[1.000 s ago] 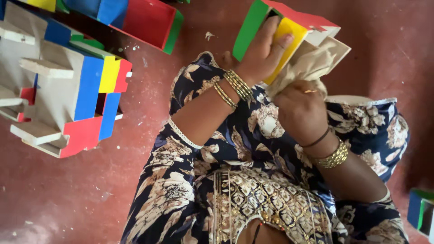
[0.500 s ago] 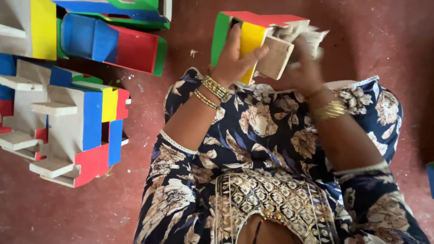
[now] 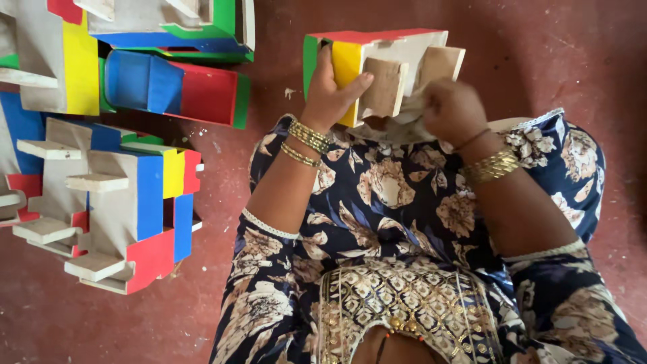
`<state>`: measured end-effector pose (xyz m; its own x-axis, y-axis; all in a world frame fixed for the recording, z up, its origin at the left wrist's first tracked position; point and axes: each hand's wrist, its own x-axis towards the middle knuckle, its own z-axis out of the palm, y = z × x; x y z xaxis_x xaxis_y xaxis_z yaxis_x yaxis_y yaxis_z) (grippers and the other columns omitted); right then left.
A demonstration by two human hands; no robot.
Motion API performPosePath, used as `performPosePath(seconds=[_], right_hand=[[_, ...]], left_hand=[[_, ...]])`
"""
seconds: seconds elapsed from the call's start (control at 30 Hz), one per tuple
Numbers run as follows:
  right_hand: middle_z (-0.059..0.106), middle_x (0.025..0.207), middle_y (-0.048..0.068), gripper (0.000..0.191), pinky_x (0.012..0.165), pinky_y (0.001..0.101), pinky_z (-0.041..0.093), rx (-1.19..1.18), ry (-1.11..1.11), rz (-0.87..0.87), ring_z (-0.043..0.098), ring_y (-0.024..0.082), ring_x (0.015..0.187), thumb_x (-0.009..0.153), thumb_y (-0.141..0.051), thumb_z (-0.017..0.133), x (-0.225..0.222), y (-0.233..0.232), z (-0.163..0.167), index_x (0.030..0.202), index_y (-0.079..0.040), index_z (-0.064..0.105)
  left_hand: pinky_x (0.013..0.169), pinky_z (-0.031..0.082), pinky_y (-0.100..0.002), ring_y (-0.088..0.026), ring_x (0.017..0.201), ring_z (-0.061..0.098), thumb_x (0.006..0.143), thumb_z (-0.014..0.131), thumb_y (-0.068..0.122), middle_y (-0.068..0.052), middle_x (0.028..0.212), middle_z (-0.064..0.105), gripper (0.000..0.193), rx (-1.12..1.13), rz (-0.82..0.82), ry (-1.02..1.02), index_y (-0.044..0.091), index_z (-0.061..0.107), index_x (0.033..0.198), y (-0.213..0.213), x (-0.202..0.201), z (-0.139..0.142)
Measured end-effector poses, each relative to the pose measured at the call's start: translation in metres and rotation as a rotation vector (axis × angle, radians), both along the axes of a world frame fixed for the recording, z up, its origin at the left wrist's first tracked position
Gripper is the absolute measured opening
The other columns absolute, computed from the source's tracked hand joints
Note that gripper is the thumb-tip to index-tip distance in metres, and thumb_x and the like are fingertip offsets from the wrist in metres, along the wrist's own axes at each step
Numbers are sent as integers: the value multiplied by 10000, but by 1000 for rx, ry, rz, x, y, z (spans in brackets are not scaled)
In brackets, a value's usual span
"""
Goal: The person sits on the floor and wipes painted wooden toy pieces with a cloth, turning each piece to clean its colored surfaces and inner compartments, then sets pieces aside with others on the floor.
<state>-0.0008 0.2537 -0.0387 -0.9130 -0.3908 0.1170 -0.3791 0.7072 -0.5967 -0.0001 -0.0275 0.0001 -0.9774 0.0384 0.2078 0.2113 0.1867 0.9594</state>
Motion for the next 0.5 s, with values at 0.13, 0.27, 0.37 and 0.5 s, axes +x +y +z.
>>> performPosePath(seconds=[0.13,0.27,0.37,0.5], right_hand=[[662,899,120,50,628,347,525,-756,114,118,634,253,723,917,-5,556,-5,-2,1,902,-52,560],[621,1180,262,339,800,451,601,-330,280,153,676,407,977,828,-98,708,-3,-22,-1,1130,24,615],[488,1317,360,762,888,537,540,-101,227,43,565,516,1128,715,-338,850,2,-39,-4,1298,92,611],[534,1394,301,223,960,522,547,-165,-40,-87,612,465,1146,1010,-134,639,11,-53,-14,1191,-4,639]], left_hand=[[909,580,-321,-142,1023,665,923,838,302,-54,1147,668,577,38,17,-42,33,498,1304,2,1,1],[903,593,-329,-145,1017,671,908,851,301,-56,1143,667,598,75,9,-72,25,488,1295,6,1,0],[914,588,-327,-148,1043,667,877,863,303,-62,1174,655,670,32,10,-28,21,469,1339,6,3,-1],[941,588,-338,-157,1068,672,880,870,316,-65,1197,667,689,22,11,-4,28,478,1369,2,3,3]])
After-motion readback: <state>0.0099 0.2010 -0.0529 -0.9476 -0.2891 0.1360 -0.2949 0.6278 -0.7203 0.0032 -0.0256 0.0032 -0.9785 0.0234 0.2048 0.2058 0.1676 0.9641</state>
